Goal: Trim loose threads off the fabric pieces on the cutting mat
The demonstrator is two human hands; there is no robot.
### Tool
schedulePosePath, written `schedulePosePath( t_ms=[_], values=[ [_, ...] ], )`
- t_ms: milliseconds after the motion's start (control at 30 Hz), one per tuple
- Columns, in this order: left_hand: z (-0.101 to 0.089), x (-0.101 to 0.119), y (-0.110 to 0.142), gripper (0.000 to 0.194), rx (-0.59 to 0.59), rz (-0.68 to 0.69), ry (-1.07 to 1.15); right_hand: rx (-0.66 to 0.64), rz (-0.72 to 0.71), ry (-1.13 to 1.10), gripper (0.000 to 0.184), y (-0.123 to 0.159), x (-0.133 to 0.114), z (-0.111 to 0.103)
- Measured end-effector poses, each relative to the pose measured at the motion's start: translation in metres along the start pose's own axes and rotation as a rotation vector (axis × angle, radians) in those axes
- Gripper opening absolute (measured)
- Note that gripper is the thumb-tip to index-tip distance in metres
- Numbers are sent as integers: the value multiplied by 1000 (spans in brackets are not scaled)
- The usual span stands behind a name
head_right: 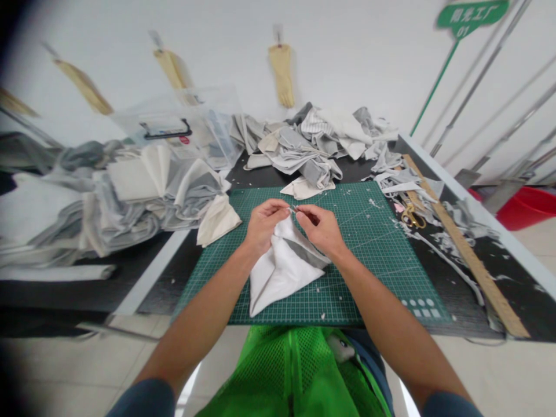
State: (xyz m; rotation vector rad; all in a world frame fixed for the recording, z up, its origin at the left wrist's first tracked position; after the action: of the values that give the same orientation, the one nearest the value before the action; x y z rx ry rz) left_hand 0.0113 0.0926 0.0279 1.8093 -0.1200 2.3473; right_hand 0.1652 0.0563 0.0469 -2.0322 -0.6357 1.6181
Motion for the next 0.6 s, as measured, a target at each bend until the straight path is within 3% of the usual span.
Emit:
schedulePosePath(
  t_ms=[267,467,600],
  values=[
    [4,6,3,23,-35,50,0,-39,-5,9,33,0,-2,1],
    [6,0,3,45,-72,-7,65,-46,-14,5,34,1,-4,1],
    [8,-4,1,37,-94,-44,56,-45,-33,22,31,0,-5,1]
  ],
)
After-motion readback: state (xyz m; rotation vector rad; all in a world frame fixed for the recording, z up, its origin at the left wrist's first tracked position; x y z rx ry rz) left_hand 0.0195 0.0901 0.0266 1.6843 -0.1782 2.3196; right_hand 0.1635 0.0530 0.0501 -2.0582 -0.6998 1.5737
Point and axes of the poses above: each hand's wrist, its own y-axis away from the middle knuckle, its own z-axis out of the palm, x = y × z, the point moved 10 cm from there along -y, towards the middle knuckle, and after that the axes turned 14 degrees about -z, right-handed, at the moved point
